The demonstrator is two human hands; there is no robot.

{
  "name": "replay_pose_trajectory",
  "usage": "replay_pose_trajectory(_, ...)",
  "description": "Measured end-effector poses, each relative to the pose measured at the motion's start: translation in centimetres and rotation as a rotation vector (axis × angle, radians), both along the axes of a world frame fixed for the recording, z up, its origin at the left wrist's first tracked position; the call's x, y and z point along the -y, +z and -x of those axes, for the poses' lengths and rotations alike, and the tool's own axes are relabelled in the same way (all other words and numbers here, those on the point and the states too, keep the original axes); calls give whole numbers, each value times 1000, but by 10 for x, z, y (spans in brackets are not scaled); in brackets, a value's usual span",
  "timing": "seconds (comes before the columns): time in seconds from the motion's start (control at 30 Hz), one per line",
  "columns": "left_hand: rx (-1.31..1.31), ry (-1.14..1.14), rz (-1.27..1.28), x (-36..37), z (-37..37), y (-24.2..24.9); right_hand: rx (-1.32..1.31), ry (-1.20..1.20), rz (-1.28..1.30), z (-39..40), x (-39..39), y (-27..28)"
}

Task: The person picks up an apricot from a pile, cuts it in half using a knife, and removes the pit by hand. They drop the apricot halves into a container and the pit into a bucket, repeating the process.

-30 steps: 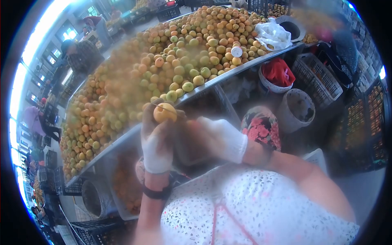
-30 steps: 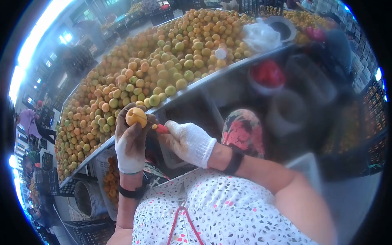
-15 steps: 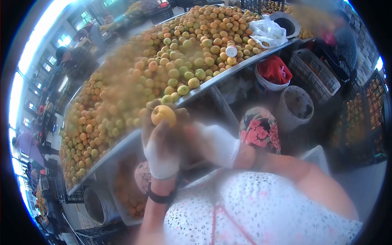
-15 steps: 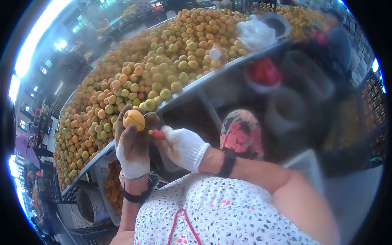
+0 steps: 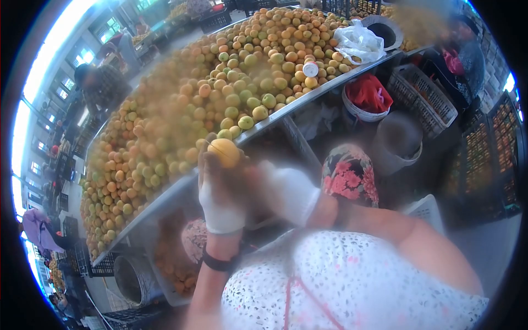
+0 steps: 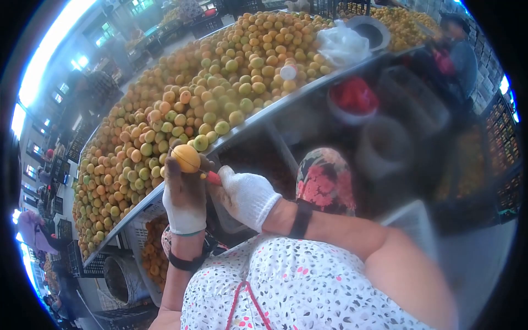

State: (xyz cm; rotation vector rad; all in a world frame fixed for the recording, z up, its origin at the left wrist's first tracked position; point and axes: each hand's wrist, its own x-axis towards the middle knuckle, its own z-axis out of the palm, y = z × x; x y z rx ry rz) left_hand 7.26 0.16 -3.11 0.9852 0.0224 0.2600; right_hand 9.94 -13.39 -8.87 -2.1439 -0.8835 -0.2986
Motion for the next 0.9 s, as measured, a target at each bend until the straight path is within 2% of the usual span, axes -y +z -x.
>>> replay_pose_trajectory(0.07, 32, -33, -64, -3, 4, 1, -2, -44, 3, 5, 1, 7)
replay_pose_trajectory(0.17, 20, -92, 17, -2, 7, 3, -25, -4, -59, 8, 4, 17)
replay_pose_trajectory(0.2, 66, 35, -177, 4, 11, 4, -18, -8, -61, 7, 4, 13)
replay_pose_trajectory(0.23, 111, 162, -370, 7, 13, 5, -105, 37, -174, 5, 1, 3)
replay_pose_trajectory(0.27, 115, 159, -370, 9, 11, 6, -192, 83, -288, 4, 0, 1)
replay_pose_trajectory(0.33, 111, 209, -466, 10, 10, 6, -149, 67, -262, 5, -1, -2)
replay_pose_trajectory(0.37, 109, 211, -464, 8, 10, 2, -104, 53, -234, 5, -2, -1)
replay_pose_trajectory(0.43, -119, 8, -216, 2, 9, -8, -14, 28, -177, 5, -3, 2)
replay_pose_trajectory(0.5, -128, 21, -213, 0, 8, -5, 42, 11, -152, 3, -3, 4)
replay_pose_trajectory(0.57, 38, -2, -294, -6, 10, -4, 19, 18, -167, 7, 0, 4)
replay_pose_trajectory(0.6, 84, 98, -504, -4, 14, -1, 18, 16, -166, 6, 2, 6)
replay_pose_trajectory(0.7, 125, 225, -616, -4, 7, -7, -75, 63, -154, 8, 2, 9)
replay_pose_trajectory(0.73, 124, 229, -613, -6, 5, -7, -48, 46, -116, 7, 2, 8)
replay_pose_trajectory(0.8, -40, 22, -298, -11, 2, -8, -26, 27, -72, 5, 1, 2)
replay_pose_trajectory(0.83, -48, 19, -295, -8, 0, -11, -33, 7, -64, 3, -1, -4)
replay_pose_trajectory(0.9, -163, -5, 30, 1, -6, -18, -40, -17, -54, -1, -4, -14)
